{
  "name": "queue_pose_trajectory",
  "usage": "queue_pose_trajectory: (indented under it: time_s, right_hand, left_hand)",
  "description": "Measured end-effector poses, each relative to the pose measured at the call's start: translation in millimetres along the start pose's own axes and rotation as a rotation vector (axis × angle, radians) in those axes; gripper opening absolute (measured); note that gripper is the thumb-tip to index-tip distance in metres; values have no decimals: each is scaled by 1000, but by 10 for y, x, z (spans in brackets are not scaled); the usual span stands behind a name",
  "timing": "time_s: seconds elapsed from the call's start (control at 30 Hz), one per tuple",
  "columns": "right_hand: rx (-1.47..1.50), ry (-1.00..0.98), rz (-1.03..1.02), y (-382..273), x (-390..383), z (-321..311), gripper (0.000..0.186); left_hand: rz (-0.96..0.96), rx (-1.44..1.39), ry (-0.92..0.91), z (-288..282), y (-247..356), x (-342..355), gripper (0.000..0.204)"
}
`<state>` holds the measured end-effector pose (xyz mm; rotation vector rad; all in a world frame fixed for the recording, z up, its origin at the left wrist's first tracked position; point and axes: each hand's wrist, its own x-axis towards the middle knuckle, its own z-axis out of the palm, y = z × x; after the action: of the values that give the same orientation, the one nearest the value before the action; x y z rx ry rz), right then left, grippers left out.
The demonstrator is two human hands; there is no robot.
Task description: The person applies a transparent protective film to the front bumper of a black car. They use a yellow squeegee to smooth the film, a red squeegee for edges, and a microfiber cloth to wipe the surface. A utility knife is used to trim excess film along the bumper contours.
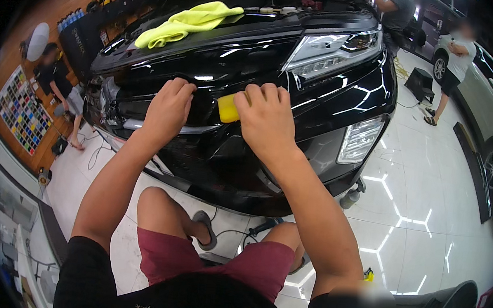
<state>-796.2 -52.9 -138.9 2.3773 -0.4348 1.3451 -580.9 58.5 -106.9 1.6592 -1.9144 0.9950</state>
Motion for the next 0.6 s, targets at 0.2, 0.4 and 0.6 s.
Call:
queue_pose_trajectory:
  time_s: [0.2,0.4,0.6]
  right_hand:
    - [-21,-32,21,-39,-11,-6,27]
    - [-28,-84,-28,-139,91,-51,29]
    - [-120,-137,-48,-309,141,-76,32]
  left_hand:
    - [-45,-28,-14,85,-20,-37,21]
    - [-49,-66,-147,-62,-164,37,17]
    - [142,-150,-191,-52,-322,160,15]
